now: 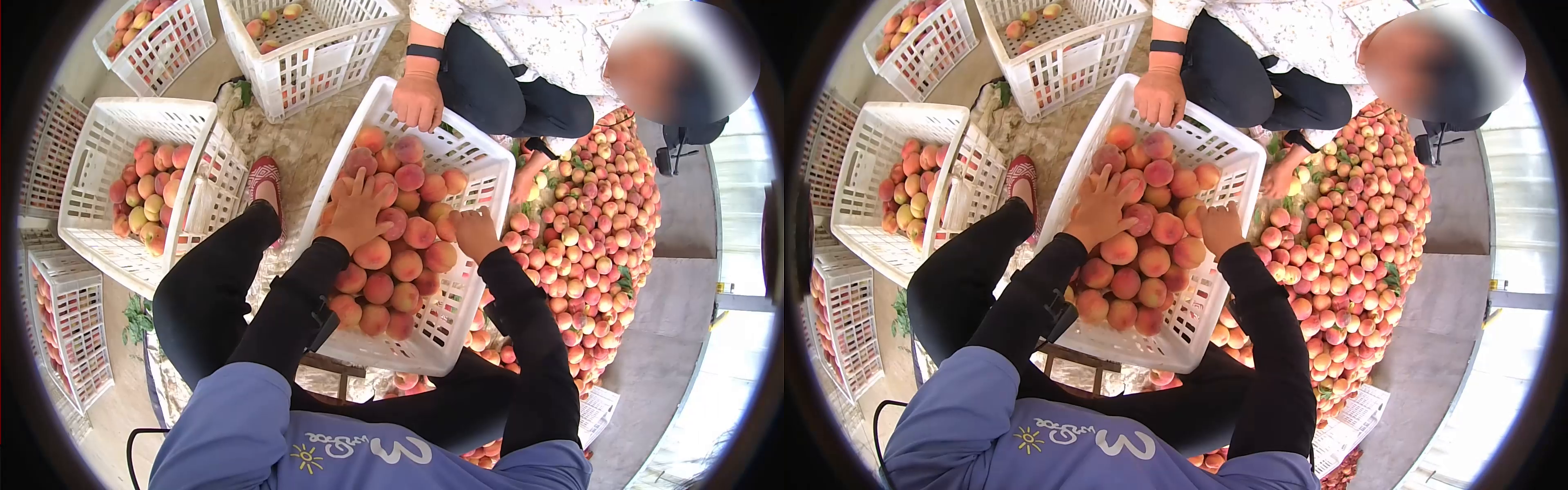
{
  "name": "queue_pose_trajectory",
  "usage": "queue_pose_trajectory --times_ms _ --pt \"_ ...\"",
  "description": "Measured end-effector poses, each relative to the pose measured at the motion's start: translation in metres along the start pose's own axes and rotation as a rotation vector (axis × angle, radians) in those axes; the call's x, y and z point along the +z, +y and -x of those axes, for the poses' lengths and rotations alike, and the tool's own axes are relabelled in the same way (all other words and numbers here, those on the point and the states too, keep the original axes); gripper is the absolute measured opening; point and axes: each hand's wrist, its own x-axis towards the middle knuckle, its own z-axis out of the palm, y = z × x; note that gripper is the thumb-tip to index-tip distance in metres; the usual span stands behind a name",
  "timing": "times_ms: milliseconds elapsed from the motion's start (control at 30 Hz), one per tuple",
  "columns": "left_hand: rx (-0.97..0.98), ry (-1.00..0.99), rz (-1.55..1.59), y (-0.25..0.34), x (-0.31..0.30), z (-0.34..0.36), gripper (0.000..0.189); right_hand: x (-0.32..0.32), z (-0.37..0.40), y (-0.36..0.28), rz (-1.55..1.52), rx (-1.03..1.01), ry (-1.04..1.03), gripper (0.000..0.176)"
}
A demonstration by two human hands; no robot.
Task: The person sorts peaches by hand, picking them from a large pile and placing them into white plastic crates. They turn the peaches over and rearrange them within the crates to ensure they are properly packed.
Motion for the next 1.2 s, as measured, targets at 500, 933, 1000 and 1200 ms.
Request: queue_pose_trajectory --times_ms 500,933,1000,1200 --pt "0.007 0.042 -0.008 0.000 0.005 0.002 0.081 0.006 -0.128 -0.064 -0.551 0.284 0.343 0.048" --pt "0.080 0.162 0.009 0.005 -0.002 -0.011 0.077 0.040 -0.069 -0.073 -1.161 0.160 0.327 0.069" --pt "0.136 0.279 0.017 0.015 0.002 -0.026 0.072 0.049 -0.069 -0.077 -1.190 0.169 0.346 0.070" --pt "0.240 0.191 0.248 0.030 0.043 -0.053 0.044 -0.017 -0.064 -0.045 -1.076 0.400 -0.171 0.064"
